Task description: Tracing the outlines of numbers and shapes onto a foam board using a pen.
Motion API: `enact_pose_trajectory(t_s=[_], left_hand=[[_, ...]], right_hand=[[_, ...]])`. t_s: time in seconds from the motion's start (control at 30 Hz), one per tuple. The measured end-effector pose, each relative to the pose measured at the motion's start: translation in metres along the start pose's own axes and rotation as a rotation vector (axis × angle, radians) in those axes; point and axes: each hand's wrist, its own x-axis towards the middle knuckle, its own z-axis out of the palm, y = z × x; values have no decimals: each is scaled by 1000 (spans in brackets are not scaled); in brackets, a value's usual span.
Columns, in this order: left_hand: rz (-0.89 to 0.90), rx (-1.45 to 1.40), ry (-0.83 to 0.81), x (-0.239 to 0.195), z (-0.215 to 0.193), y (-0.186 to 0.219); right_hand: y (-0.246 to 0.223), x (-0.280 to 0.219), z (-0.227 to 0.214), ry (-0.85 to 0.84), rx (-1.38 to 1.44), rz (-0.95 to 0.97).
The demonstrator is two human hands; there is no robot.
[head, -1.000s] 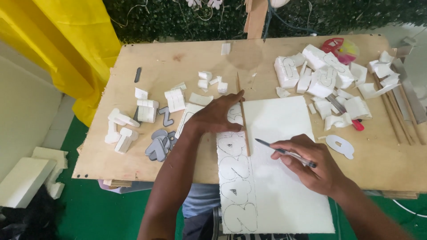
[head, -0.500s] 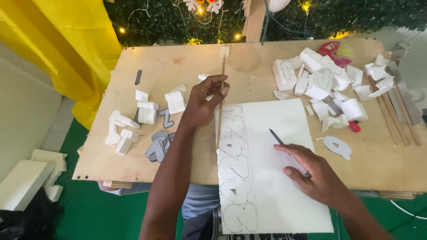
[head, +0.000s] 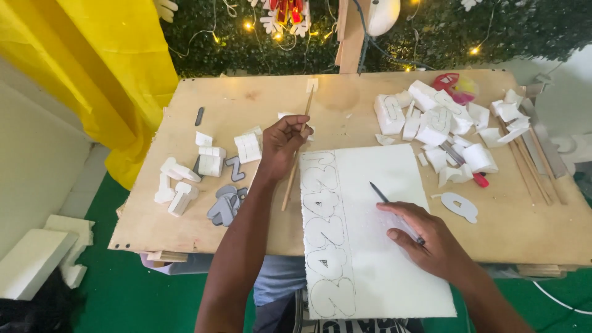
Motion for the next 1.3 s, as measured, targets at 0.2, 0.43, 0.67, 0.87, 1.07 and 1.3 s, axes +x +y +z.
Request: enact_pose_trajectory(t_s=[0.2,0.43,0.67,0.87,1.07,1.3], left_hand=[[4,131,-86,-3,1,5],[-68,289,-62,2,17,11],[-160,460,-70,13,27,6],[-185,493,-68,10,30,8],[-266,425,-39,6,31,14],[-227,278,14,3,30,15]], right_hand=[[-1,0,0,5,31,52],[0,1,1,6,23,33],[0,2,0,5,15,74],[3,2,1,20,12,50],[2,2,1,20,50,59],[5,3,-2,2,6,-27]])
